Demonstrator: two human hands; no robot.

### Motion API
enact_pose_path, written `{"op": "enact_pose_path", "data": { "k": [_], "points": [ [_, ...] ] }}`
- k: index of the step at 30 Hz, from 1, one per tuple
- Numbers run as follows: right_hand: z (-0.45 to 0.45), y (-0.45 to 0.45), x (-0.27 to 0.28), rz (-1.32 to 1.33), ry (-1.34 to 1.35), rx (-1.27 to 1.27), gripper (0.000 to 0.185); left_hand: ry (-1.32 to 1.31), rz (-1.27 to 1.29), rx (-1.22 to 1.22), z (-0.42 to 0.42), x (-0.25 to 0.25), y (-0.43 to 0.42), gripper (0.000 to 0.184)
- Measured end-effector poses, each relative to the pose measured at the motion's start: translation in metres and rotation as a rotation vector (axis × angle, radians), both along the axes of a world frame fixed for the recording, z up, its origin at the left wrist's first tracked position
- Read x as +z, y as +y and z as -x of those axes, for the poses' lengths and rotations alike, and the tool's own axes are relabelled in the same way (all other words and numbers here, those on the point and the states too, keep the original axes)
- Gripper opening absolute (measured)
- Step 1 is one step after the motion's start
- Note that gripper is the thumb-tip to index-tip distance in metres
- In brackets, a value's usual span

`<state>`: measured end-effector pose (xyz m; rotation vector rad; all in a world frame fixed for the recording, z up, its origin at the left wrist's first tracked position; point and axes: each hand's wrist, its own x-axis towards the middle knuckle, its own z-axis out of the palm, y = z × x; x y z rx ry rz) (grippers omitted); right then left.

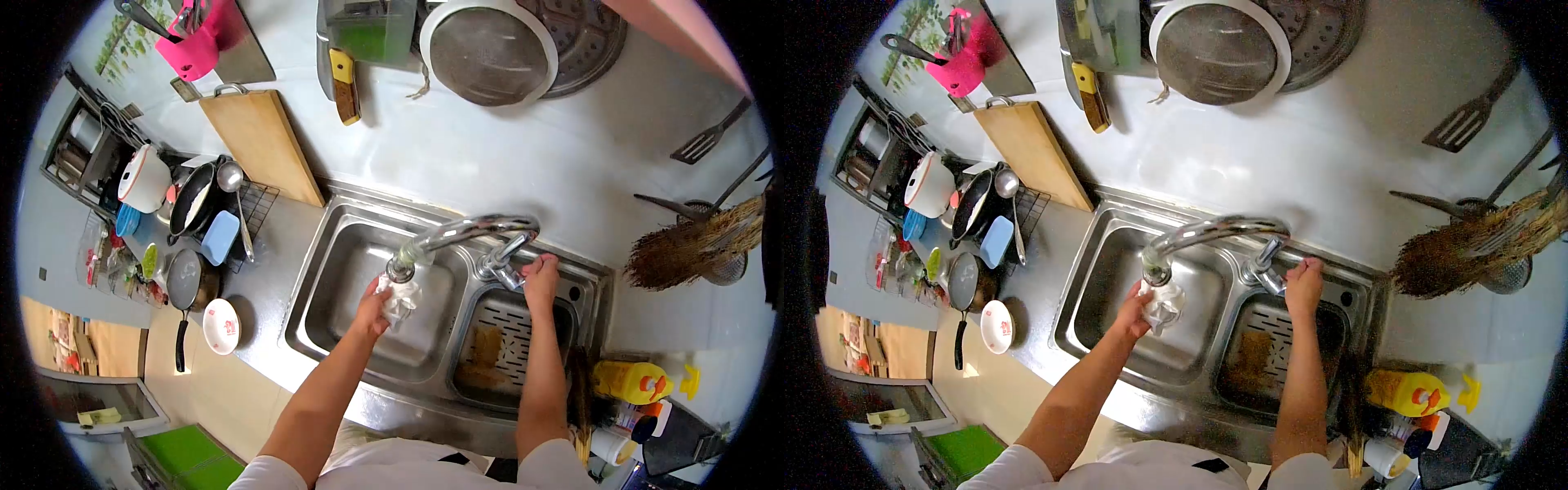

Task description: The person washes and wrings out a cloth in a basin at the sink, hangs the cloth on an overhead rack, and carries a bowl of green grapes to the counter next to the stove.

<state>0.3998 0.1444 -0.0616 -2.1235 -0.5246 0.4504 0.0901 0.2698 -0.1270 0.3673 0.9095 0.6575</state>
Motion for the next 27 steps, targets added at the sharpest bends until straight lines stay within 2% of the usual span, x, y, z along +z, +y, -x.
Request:
{"op": "enact_pose_path", "data": {
  "k": [1, 5, 11, 13, 16, 18, 20, 22, 24, 26, 27],
  "points": [
    [0.005, -0.001, -0.001, -0.038, -0.102, -0.010, 0.015, -0.012, -0.020, -0.001, -0.002, 0.000, 0.005, 0.047],
    [0.014, -0.005, -0.001, -0.140, -0.110, -0.010, 0.008, -0.006, -0.056, -0.012, -0.010, -0.007, 0.021, 0.055],
    [0.017, -0.015, -0.022, -0.185, -0.166, -0.060, 0.013, 0.011, -0.128, -0.040, -0.023, -0.025, 0.035, 0.054],
    [0.021, -0.017, -0.021, -0.184, -0.167, -0.083, 0.014, 0.020, -0.080, -0.029, -0.027, -0.010, 0.033, 0.053],
    [0.035, -0.018, -0.007, -0.251, -0.023, -0.136, 0.017, 0.037, -0.038, -0.025, -0.029, -0.015, 0.036, 0.050],
    [0.061, -0.022, 0.011, -0.179, -0.161, -0.222, 0.023, 0.042, -0.038, -0.029, -0.027, -0.022, 0.036, 0.049],
    [0.083, -0.028, -0.014, -0.446, -0.537, -0.177, 0.029, 0.062, -0.024, -0.016, -0.026, -0.024, 0.035, 0.047],
    [0.115, -0.021, -0.047, -0.592, -0.399, 0.086, 0.029, 0.023, -0.016, -0.017, -0.023, -0.043, 0.033, 0.046],
    [0.157, 0.010, -0.040, -0.362, -0.266, 0.352, 0.029, -0.008, -0.009, -0.023, -0.018, -0.050, 0.029, 0.045],
    [0.179, 0.052, -0.106, -0.435, 0.182, 0.290, 0.028, -0.027, 0.023, -0.075, -0.016, -0.043, 0.026, 0.046],
    [0.183, 0.069, -0.126, -0.438, 0.184, 0.294, 0.028, -0.024, -0.023, -0.100, -0.015, -0.045, 0.024, 0.038]
  ]
}}
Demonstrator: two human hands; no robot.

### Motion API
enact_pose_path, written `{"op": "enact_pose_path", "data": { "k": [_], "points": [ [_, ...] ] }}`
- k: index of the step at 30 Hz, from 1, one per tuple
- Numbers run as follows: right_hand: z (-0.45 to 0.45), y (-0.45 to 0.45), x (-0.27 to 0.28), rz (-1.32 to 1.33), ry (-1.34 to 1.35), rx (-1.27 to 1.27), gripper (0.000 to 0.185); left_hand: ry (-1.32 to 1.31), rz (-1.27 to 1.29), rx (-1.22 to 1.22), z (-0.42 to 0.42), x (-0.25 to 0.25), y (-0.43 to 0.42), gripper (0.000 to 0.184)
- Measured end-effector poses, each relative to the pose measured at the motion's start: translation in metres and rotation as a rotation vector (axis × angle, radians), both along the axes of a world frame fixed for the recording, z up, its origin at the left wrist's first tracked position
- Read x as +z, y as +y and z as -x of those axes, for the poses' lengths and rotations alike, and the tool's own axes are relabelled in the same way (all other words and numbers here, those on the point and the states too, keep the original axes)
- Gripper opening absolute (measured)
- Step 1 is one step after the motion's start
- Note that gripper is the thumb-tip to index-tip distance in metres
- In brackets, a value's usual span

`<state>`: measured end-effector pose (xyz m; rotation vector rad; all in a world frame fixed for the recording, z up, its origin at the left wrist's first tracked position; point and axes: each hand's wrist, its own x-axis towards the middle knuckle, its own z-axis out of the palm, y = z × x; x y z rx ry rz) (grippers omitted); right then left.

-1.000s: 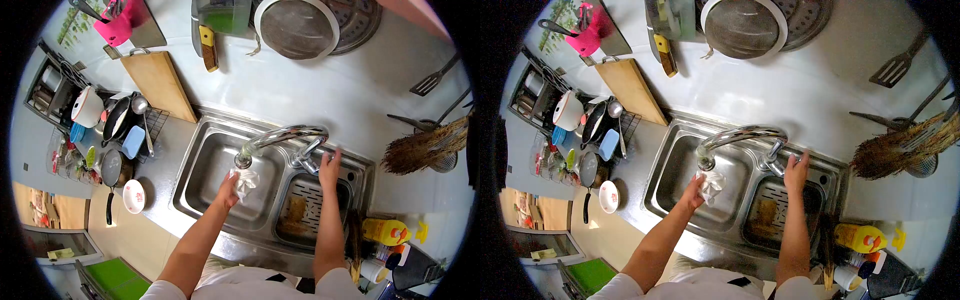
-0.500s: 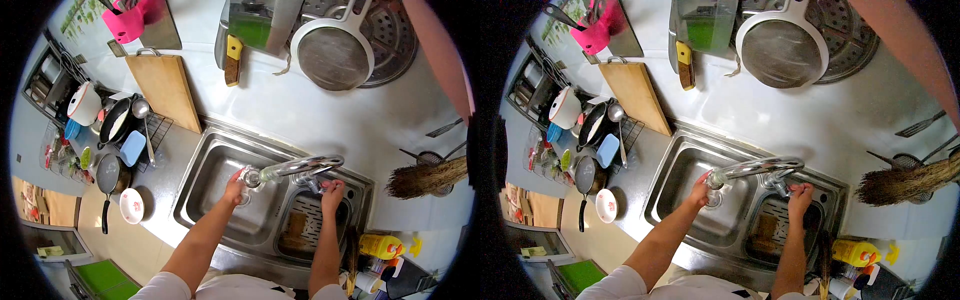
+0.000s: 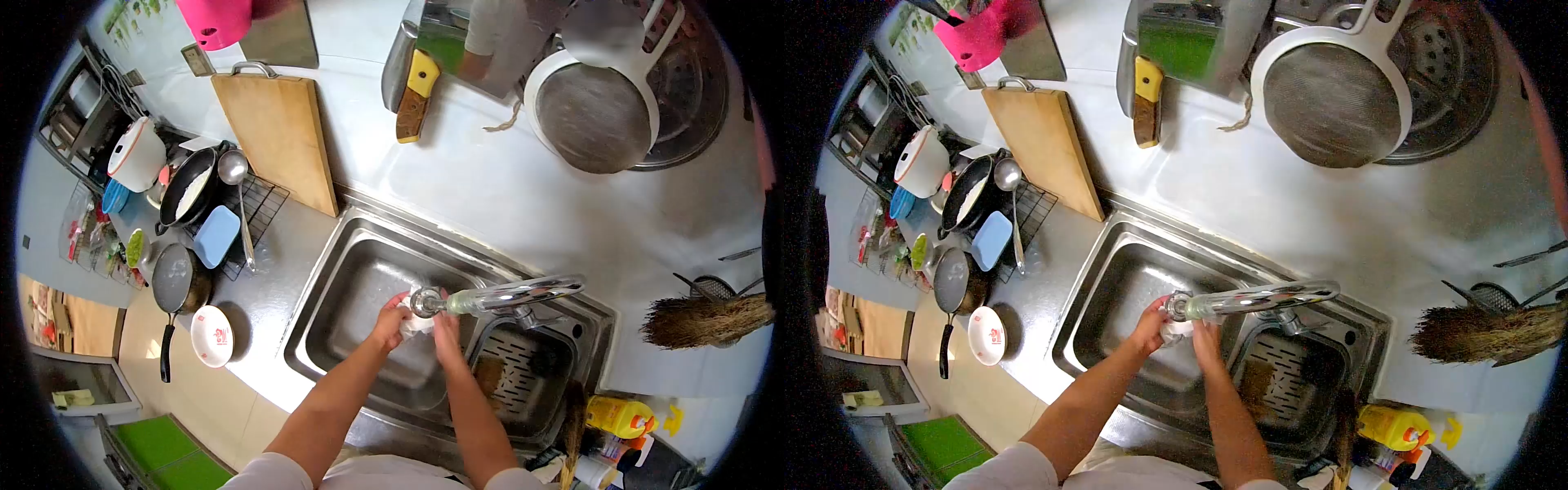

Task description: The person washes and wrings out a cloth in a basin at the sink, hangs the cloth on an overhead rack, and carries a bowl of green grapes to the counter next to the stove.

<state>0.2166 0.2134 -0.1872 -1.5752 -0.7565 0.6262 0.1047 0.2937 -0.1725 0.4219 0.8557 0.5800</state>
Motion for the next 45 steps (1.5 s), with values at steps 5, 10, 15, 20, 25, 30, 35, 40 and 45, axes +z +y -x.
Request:
{"op": "enact_pose_path", "data": {
  "k": [5, 10, 15, 20, 25, 30, 35, 40, 45],
  "points": [
    [0.012, 0.038, -0.011, 0.229, 0.269, 0.149, 0.025, -0.236, 0.147, 0.171, 0.007, 0.023, 0.012, 0.029],
    [0.058, 0.019, 0.046, 0.225, 0.258, 0.239, 0.022, -0.143, 0.235, 0.240, 0.008, -0.005, 0.022, 0.047],
    [0.041, 0.039, 0.010, 0.398, 0.211, 0.027, 0.041, -0.135, 0.240, 0.054, -0.007, 0.027, -0.014, 0.048],
    [0.040, 0.038, 0.015, 0.222, 0.126, 0.162, 0.049, -0.202, 0.240, -0.010, -0.008, 0.008, 0.003, 0.058],
    [0.059, 0.031, 0.025, 0.110, 0.423, 0.162, 0.042, -0.078, 0.303, 0.113, -0.004, 0.005, 0.003, 0.057],
    [0.026, 0.049, -0.048, 0.094, 0.465, 0.141, 0.045, -0.031, 0.079, 0.037, -0.009, 0.017, -0.014, 0.044],
    [0.072, 0.030, 0.047, 0.178, -0.016, 0.277, 0.048, -0.115, 0.241, 0.253, 0.001, 0.000, 0.022, 0.038],
    [0.012, 0.059, -0.032, 0.273, 0.424, 0.181, 0.043, -0.094, -0.013, 0.077, -0.011, 0.032, -0.019, 0.042],
    [0.050, 0.039, 0.039, 0.055, 0.617, 0.237, 0.041, -0.151, 0.260, 0.166, 0.000, 0.052, 0.010, 0.060]
  ]
}}
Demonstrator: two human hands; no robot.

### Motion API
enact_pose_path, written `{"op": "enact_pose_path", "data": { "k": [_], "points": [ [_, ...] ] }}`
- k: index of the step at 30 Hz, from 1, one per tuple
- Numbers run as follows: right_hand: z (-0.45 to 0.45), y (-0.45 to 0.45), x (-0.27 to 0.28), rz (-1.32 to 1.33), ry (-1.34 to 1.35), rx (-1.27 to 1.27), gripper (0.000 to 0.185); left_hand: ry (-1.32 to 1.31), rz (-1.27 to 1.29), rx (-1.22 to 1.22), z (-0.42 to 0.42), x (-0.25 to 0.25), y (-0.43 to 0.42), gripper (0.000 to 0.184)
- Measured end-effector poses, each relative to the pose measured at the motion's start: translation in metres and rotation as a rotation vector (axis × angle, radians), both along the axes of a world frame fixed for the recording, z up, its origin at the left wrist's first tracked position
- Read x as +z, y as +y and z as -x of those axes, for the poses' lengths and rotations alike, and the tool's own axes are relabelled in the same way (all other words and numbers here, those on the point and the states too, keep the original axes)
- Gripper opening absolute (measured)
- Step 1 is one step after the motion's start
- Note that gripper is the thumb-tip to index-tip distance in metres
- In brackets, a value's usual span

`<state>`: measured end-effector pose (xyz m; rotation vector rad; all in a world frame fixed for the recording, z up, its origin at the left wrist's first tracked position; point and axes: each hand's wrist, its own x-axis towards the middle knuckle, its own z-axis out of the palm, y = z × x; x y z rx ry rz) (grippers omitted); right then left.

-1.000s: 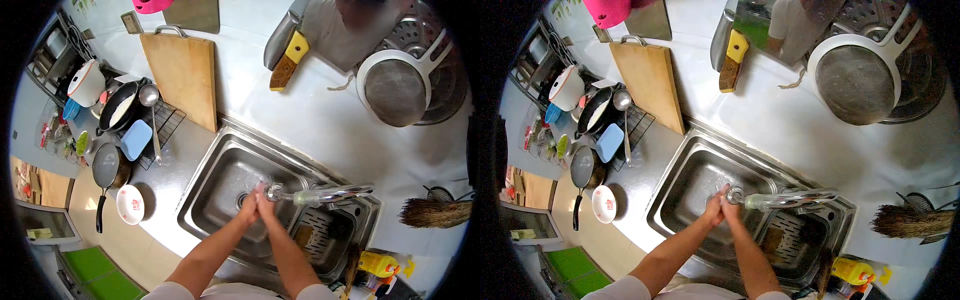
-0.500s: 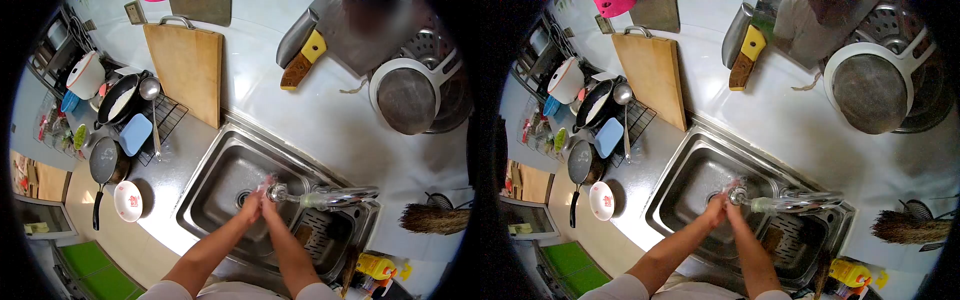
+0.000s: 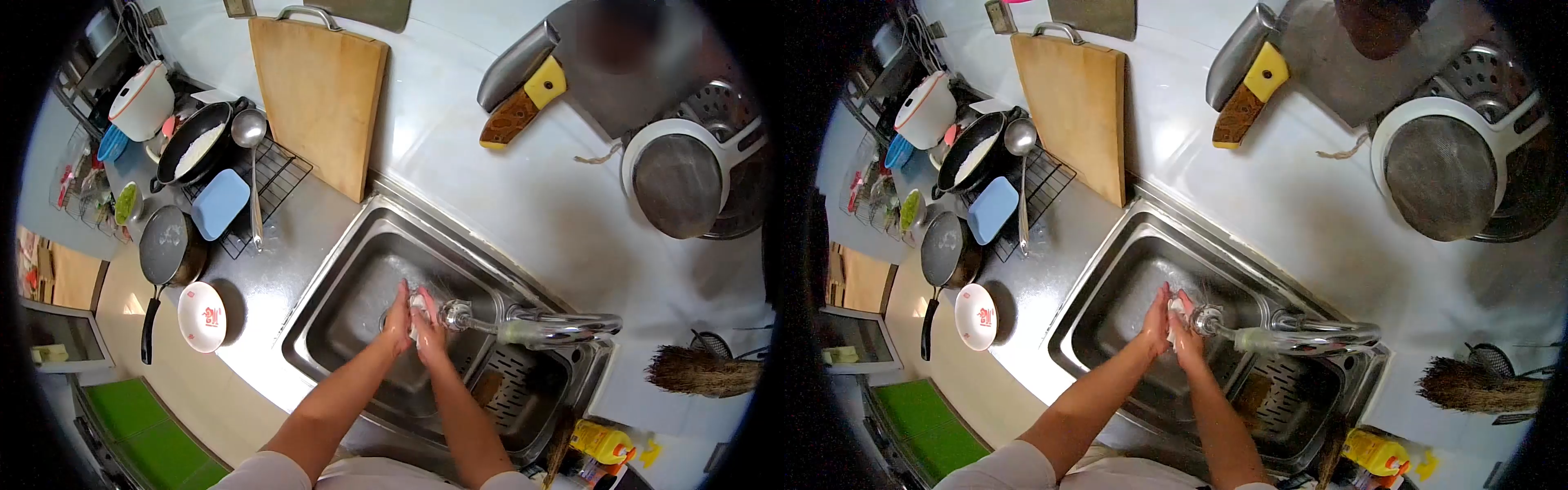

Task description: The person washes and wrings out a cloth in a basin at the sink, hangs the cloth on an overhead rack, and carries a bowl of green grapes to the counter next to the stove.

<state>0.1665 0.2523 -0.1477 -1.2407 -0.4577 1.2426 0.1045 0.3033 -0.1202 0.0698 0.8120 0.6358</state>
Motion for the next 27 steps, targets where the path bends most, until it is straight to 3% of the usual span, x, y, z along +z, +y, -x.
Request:
{"op": "enact_pose_path", "data": {
  "k": [2, 4, 6, 8, 12, 13, 14, 16, 17, 20, 21, 22, 24, 25, 26, 27],
  "points": [
    [0.005, -0.005, -0.001, -0.045, -0.090, -0.006, 0.043, 0.070, 0.059, -0.018, 0.003, 0.013, 0.006, 0.067],
    [0.003, 0.000, -0.003, 0.011, -0.142, -0.020, 0.042, 0.102, -0.084, -0.017, -0.001, 0.016, 0.003, 0.071],
    [-0.001, 0.006, -0.014, 0.101, -0.383, -0.053, 0.032, -0.009, 0.038, -0.031, -0.004, 0.029, -0.002, 0.072],
    [-0.009, 0.012, -0.023, 0.200, -0.430, -0.033, 0.030, -0.044, 0.012, -0.099, -0.008, -0.010, -0.007, 0.072],
    [-0.017, 0.020, -0.046, 0.365, -0.539, -0.109, 0.037, -0.076, -0.012, -0.203, -0.013, -0.021, -0.014, 0.075],
    [-0.021, 0.028, -0.056, 0.326, -0.354, -0.130, 0.040, -0.123, 0.016, -0.169, -0.011, -0.024, -0.015, 0.066],
    [-0.027, 0.026, -0.063, 0.325, -0.354, -0.130, 0.040, -0.123, 0.015, -0.169, -0.012, -0.026, -0.019, 0.066],
    [-0.034, 0.029, -0.046, 0.242, 0.074, -0.194, 0.040, 0.234, -0.079, -0.048, -0.014, -0.021, -0.023, 0.056],
    [-0.042, 0.030, -0.069, 0.146, 0.215, -0.219, 0.036, 0.237, -0.080, -0.046, -0.010, -0.020, -0.022, 0.056],
    [-0.051, 0.020, -0.048, 0.100, 0.135, -0.147, 0.033, 0.321, -0.008, -0.081, 0.016, -0.027, -0.016, 0.057],
    [-0.060, 0.011, -0.046, 0.126, 0.301, -0.236, 0.025, 0.279, -0.054, -0.120, 0.025, -0.048, -0.013, 0.052],
    [-0.069, 0.005, -0.046, 0.130, 0.300, -0.237, 0.025, 0.237, -0.100, -0.161, 0.033, -0.069, -0.010, 0.047],
    [-0.080, -0.001, -0.051, -0.006, 0.635, -0.183, 0.022, 0.242, -0.159, -0.131, 0.041, -0.087, -0.008, 0.037],
    [-0.078, 0.004, -0.057, 0.216, 0.480, -0.298, 0.021, 0.241, -0.130, -0.083, 0.042, -0.087, -0.005, 0.036],
    [-0.076, 0.004, -0.061, 0.217, 0.479, -0.300, 0.021, 0.241, -0.102, -0.036, 0.042, -0.088, -0.002, 0.035],
    [-0.070, 0.007, -0.052, 0.238, 0.459, -0.360, 0.018, 0.260, -0.014, -0.043, 0.041, -0.057, 0.000, 0.035]
  ]
}}
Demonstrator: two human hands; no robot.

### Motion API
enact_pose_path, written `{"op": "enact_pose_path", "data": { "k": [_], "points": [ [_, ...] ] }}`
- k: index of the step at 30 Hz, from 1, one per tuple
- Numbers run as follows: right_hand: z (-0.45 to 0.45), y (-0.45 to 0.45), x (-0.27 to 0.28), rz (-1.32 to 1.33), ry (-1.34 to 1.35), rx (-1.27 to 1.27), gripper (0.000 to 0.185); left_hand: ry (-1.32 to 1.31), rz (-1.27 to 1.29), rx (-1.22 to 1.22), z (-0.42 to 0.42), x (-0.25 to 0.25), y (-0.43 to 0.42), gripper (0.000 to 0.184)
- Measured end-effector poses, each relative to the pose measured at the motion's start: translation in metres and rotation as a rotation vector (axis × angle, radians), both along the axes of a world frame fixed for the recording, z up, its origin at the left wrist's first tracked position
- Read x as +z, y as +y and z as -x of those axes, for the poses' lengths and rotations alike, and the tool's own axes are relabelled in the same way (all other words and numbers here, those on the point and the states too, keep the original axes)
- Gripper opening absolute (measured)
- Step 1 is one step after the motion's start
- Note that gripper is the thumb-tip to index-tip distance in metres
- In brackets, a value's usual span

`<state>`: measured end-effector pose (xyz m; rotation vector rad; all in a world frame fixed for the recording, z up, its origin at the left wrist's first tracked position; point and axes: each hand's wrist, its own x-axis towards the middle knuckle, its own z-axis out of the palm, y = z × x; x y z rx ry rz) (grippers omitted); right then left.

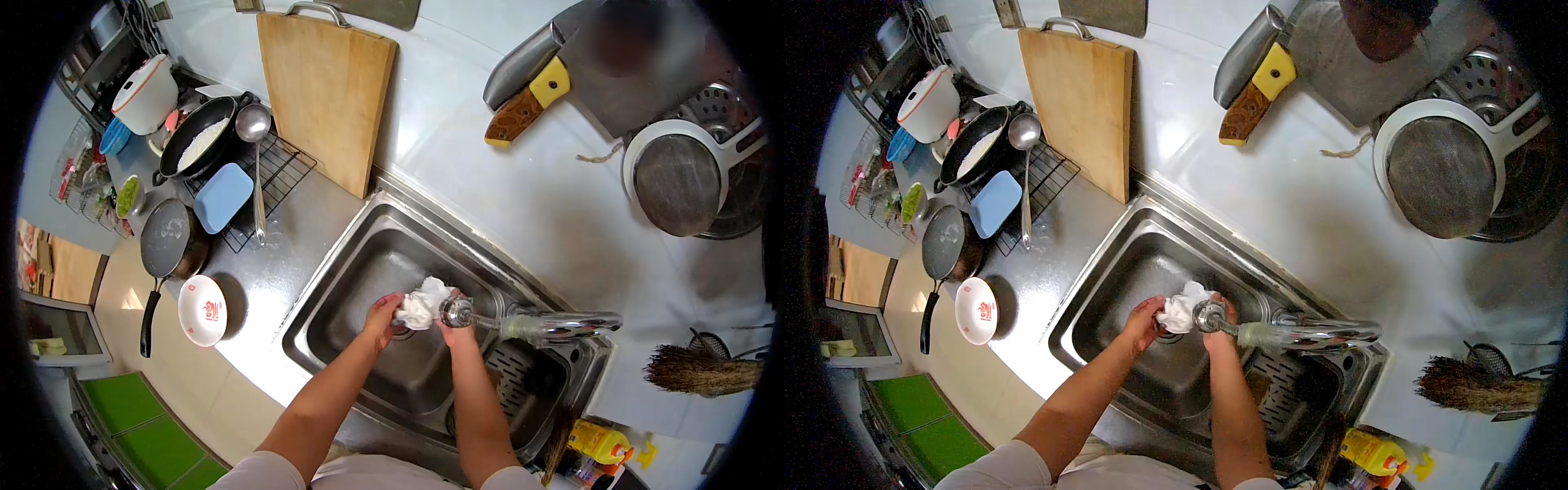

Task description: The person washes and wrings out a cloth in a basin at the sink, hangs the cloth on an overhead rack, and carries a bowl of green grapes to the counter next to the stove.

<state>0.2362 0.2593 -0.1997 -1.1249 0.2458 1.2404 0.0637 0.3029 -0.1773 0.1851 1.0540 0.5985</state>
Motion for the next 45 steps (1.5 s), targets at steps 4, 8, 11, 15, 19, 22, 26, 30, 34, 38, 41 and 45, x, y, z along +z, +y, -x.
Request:
{"op": "enact_pose_path", "data": {
  "k": [4, 8, 11, 15, 19, 22, 26, 30, 34, 38, 41, 45],
  "points": [
    [0.011, 0.006, 0.014, 0.028, -0.106, 0.039, 0.025, -0.145, 0.034, -0.103, -0.002, -0.006, -0.003, 0.050],
    [-0.011, -0.001, 0.021, -0.206, -0.054, 0.059, 0.029, -0.074, -0.194, 0.054, -0.005, -0.010, -0.003, 0.062],
    [-0.009, -0.006, 0.025, -0.123, -0.152, 0.097, 0.030, 0.047, -0.349, -0.126, -0.011, -0.001, 0.001, 0.057],
    [-0.001, -0.021, -0.006, 0.051, -0.556, 0.494, 0.028, 0.104, -0.484, -0.312, -0.027, 0.003, 0.000, 0.066],
    [-0.013, -0.023, 0.005, 0.171, -0.463, 0.355, 0.034, -0.059, -0.399, -0.246, -0.025, 0.001, -0.002, 0.075],
    [-0.016, -0.020, -0.006, 0.087, -0.430, 0.322, 0.022, -0.132, -0.321, -0.197, -0.021, -0.010, 0.000, 0.068],
    [-0.004, -0.020, 0.012, 0.168, -0.795, 0.513, 0.031, -0.159, -0.314, -0.205, -0.014, -0.003, 0.005, 0.047],
    [0.002, -0.021, 0.017, 0.138, -0.912, 0.666, 0.034, -0.102, -0.328, -0.172, -0.014, 0.004, 0.007, 0.045],
    [0.003, -0.029, 0.016, 0.150, -0.865, 0.587, 0.037, -0.057, -0.362, -0.264, -0.017, 0.002, 0.008, 0.046],
    [0.001, -0.032, 0.012, 0.249, -0.911, 0.613, 0.041, -0.085, -0.443, -0.213, -0.022, -0.002, 0.004, 0.046],
    [0.002, -0.033, 0.015, 0.265, -0.969, 0.661, 0.044, 0.057, -0.559, -0.311, -0.018, 0.006, 0.007, 0.045],
    [0.003, -0.035, 0.006, 0.186, -1.140, 0.733, 0.029, 0.039, -0.650, -0.465, -0.015, -0.004, 0.010, 0.041]
  ]
}}
